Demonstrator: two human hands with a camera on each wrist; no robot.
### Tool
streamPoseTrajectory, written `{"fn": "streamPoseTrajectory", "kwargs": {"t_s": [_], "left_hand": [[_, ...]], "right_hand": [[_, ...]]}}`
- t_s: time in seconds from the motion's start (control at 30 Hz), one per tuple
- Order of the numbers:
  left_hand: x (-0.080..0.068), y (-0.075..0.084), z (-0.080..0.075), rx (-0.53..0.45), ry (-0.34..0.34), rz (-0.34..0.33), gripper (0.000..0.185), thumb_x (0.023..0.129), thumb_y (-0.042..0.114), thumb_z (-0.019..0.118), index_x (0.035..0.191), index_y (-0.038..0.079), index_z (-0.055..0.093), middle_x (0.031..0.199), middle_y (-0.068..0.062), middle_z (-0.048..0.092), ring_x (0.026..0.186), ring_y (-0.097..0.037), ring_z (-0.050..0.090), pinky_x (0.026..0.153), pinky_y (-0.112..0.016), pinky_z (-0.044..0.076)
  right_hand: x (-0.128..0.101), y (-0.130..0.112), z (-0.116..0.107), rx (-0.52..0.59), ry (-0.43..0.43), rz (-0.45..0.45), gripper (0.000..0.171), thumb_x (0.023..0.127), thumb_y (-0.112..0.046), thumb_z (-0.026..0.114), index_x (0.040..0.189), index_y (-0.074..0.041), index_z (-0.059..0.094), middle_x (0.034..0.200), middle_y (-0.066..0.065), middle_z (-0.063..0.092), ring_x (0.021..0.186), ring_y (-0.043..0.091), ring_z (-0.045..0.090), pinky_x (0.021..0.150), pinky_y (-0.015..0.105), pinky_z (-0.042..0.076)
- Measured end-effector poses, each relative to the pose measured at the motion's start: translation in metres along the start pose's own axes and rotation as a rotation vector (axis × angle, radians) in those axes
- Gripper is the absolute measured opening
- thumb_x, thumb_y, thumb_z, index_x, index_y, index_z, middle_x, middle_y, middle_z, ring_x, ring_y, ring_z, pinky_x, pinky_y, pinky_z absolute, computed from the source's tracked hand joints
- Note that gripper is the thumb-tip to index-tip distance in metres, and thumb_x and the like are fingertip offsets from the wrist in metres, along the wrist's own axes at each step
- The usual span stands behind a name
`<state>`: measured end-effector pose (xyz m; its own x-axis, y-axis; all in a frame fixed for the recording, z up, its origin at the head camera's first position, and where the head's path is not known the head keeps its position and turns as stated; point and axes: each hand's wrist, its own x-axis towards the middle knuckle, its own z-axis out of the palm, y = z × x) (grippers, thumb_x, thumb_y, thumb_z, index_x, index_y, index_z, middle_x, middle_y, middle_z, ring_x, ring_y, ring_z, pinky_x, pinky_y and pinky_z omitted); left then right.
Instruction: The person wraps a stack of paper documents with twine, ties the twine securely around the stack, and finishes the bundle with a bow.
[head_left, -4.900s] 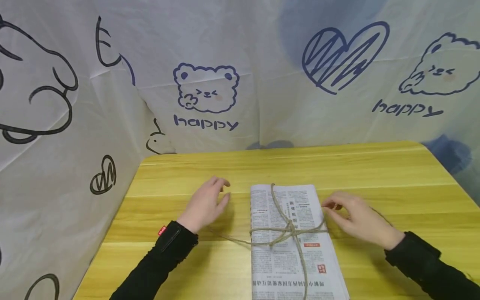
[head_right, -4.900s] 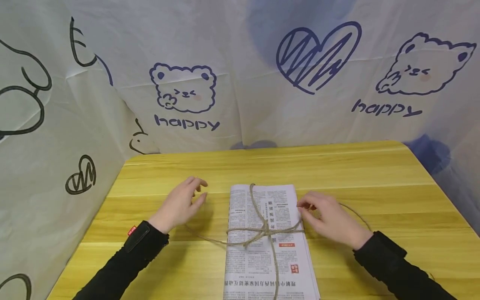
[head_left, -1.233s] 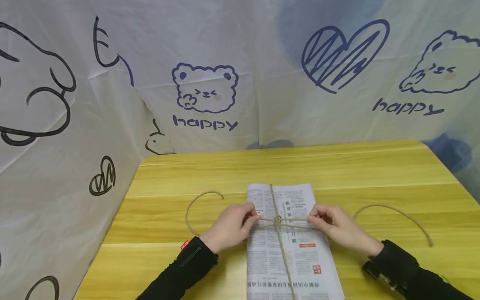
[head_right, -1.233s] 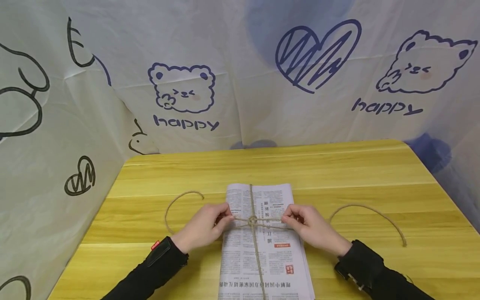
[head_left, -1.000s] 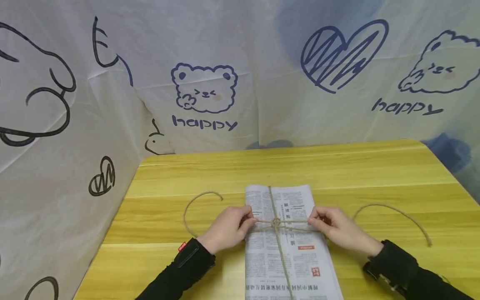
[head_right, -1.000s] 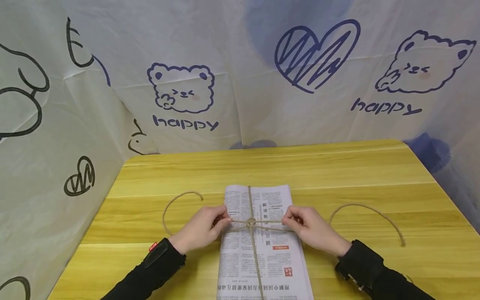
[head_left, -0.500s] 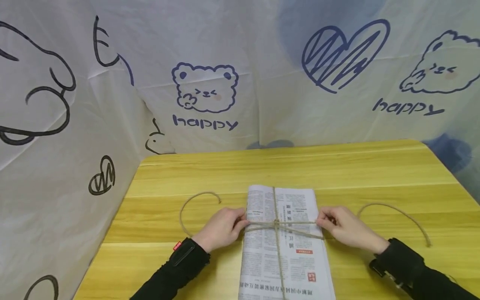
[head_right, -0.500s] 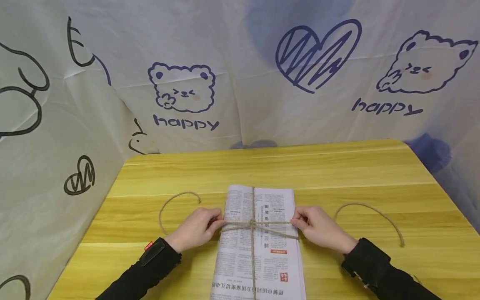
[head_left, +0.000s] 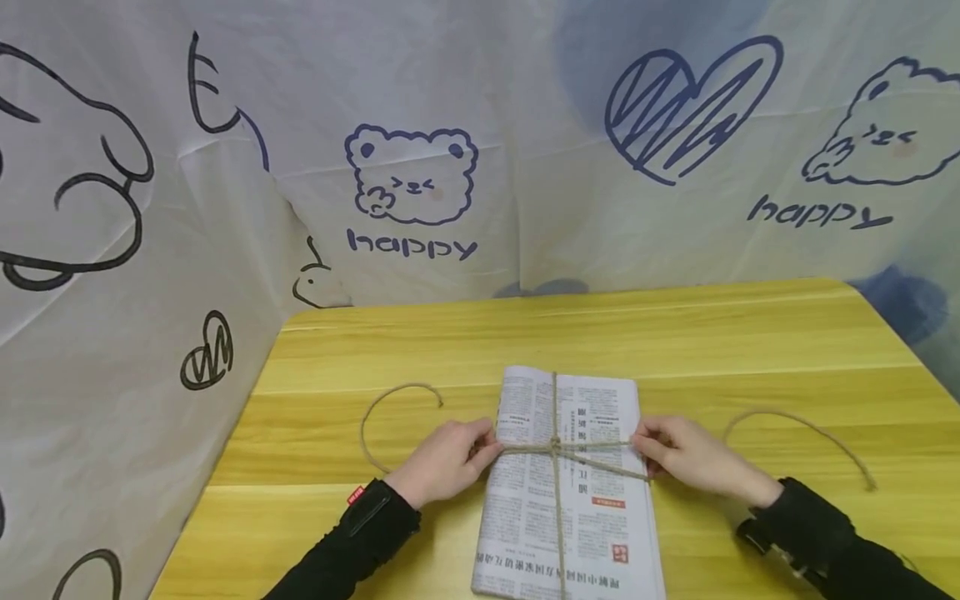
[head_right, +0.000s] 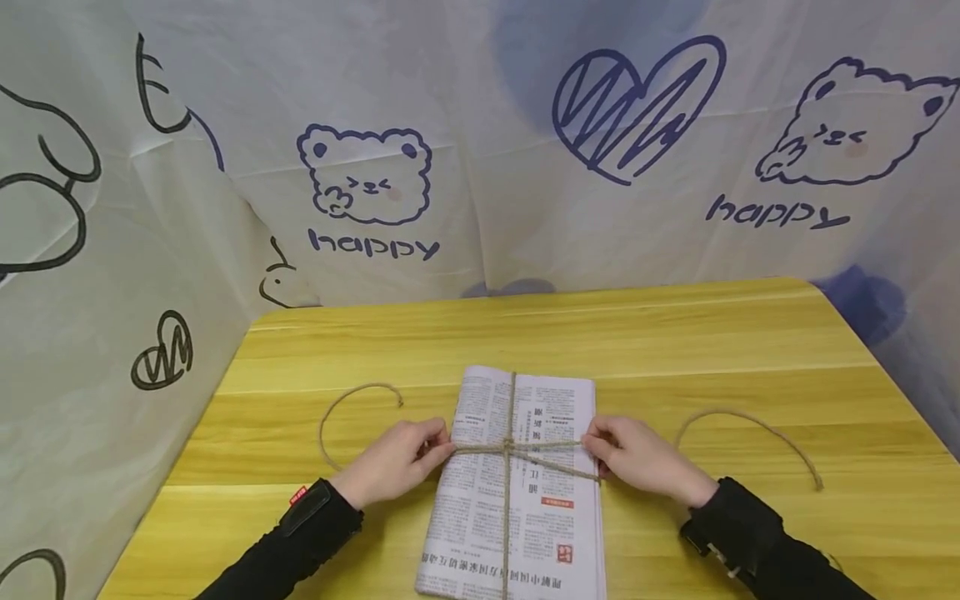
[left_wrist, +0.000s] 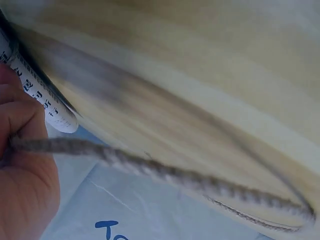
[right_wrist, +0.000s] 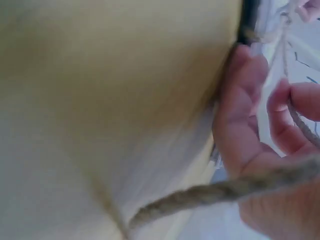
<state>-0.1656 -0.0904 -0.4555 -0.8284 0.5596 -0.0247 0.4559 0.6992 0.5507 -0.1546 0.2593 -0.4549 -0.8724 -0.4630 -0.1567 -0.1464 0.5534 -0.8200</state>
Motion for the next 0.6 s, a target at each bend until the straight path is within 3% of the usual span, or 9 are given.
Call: {"fn": "streamPoseTrajectory", "kwargs": {"t_s": [0.23, 0.43, 0.6], "left_hand": [[0.0006, 0.0023, 0.0042, 0.031, 0.049, 0.012, 0.018, 0.104, 0.028, 0.056, 0.089, 0.019, 0.060, 0.065, 0.012, 0.051, 0.053, 0.000, 0.041, 0.051, -0.018, 0.032], [0.0025, 0.0046, 0.0042, 0.040, 0.048, 0.048, 0.023, 0.104, 0.029, 0.057, 0.083, 0.019, 0.059, 0.061, 0.013, 0.048, 0.049, 0.001, 0.037, 0.049, -0.017, 0.027], [0.0032, 0.0046, 0.0060, 0.040, 0.044, 0.050, 0.021, 0.103, 0.026, 0.058, 0.084, 0.018, 0.060, 0.062, 0.013, 0.049, 0.049, 0.002, 0.037, 0.048, -0.016, 0.027]], "right_hand": [[-0.0002, 0.0020, -0.0012, 0.113, 0.011, 0.083, 0.022, 0.106, -0.019, 0.051, 0.097, 0.000, 0.059, 0.087, 0.008, 0.061, 0.073, 0.011, 0.059, 0.065, 0.024, 0.054], [-0.0017, -0.0013, -0.0043, 0.027, 0.109, 0.048, 0.021, 0.106, -0.020, 0.052, 0.096, -0.004, 0.063, 0.101, 0.008, 0.069, 0.093, 0.015, 0.067, 0.077, 0.023, 0.054], [-0.0018, -0.0012, -0.0042, 0.002, 0.136, 0.026, 0.019, 0.105, -0.018, 0.054, 0.098, -0.005, 0.067, 0.098, 0.006, 0.070, 0.084, 0.009, 0.060, 0.070, 0.022, 0.047]]}}
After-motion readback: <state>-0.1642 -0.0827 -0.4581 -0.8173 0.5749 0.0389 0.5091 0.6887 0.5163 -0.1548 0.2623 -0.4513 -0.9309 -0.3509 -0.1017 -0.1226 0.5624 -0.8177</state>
